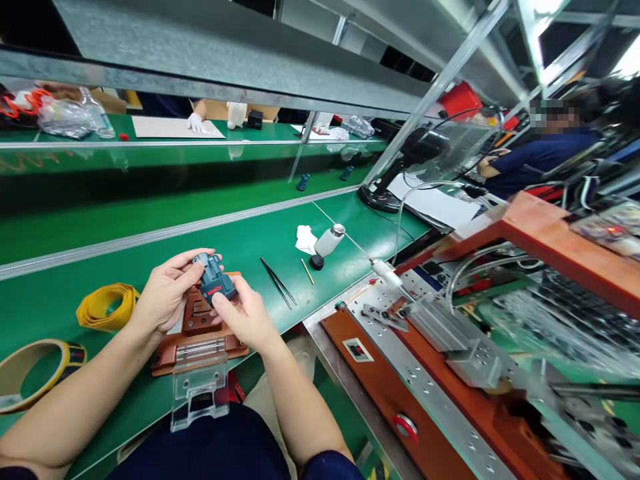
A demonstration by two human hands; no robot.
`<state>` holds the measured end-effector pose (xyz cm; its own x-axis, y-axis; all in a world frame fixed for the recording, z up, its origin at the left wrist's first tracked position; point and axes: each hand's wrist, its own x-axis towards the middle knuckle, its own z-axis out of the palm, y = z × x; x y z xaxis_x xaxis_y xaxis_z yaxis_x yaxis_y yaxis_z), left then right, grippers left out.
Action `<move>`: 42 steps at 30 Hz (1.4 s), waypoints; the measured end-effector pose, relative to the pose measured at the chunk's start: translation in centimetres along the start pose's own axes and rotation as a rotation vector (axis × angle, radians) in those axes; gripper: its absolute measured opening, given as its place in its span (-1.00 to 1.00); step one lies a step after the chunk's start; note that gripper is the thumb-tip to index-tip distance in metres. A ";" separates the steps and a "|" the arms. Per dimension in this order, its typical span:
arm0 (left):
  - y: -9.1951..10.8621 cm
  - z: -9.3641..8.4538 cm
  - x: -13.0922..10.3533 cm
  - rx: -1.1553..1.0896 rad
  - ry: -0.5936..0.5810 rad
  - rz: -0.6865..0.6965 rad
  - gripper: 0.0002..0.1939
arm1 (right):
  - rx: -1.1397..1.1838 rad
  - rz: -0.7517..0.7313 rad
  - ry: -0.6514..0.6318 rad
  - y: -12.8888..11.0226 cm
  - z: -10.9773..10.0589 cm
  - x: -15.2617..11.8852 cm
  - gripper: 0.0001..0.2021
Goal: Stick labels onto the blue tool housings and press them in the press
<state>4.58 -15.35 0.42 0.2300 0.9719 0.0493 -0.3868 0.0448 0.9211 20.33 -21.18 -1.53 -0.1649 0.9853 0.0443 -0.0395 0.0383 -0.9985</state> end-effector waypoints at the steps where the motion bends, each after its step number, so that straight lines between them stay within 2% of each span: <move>1: 0.0 0.2 -0.1 -0.005 -0.002 0.000 -0.58 | 0.110 0.060 0.006 0.2 0.3 0.1 -0.62; 4: -0.3 0.4 -0.4 -0.006 0.008 0.008 -0.58 | 0.368 0.151 0.102 0.7 1.5 0.6 -0.62; 9: -0.7 0.3 -0.4 -0.030 0.022 0.029 -0.61 | 0.604 0.145 0.182 0.5 2.6 1.2 -0.64; 11: -0.7 0.4 -0.3 -0.037 0.031 0.028 -0.63 | 0.691 0.215 0.113 0.3 2.7 1.2 -0.61; 15: -1.2 0.3 0.1 0.053 0.085 0.004 -0.69 | 0.811 0.436 -0.165 -0.1 3.1 0.6 -0.45; 17: -1.4 0.3 0.2 0.148 0.116 0.023 -0.72 | 0.774 0.447 -0.159 -0.2 3.6 0.1 -0.42; 22: -0.8 0.2 -0.4 0.506 0.124 0.169 -0.76 | 0.449 0.359 0.078 0.3 4.1 -0.8 -0.44; 27: 0.2 0.6 -1.1 0.771 0.166 0.288 -0.81 | 0.230 0.242 0.074 0.5 3.9 -1.1 -0.51; 31: -0.1 0.5 -1.0 0.895 0.238 0.402 -0.83 | 0.166 0.190 0.053 0.8 3.9 -0.3 -0.57; 34: -0.6 0.1 -0.5 0.875 0.258 0.432 -0.83 | 0.098 0.177 0.051 1.0 3.7 0.5 -0.55; 38: -0.9 -0.7 0.0 0.672 0.237 0.338 -0.79 | 0.079 0.067 -0.002 0.5 3.2 0.8 -0.48; 42: -1.0 -0.8 -0.2 0.513 0.231 0.318 -0.76 | 0.133 0.018 0.031 0.0 3.1 0.3 -0.41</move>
<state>4.22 -15.39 -0.85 -0.0454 0.9469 0.3182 0.0849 -0.3137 0.9457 17.25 -21.36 -1.42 -0.1359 0.9904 0.0235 -0.1676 0.0004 -0.9859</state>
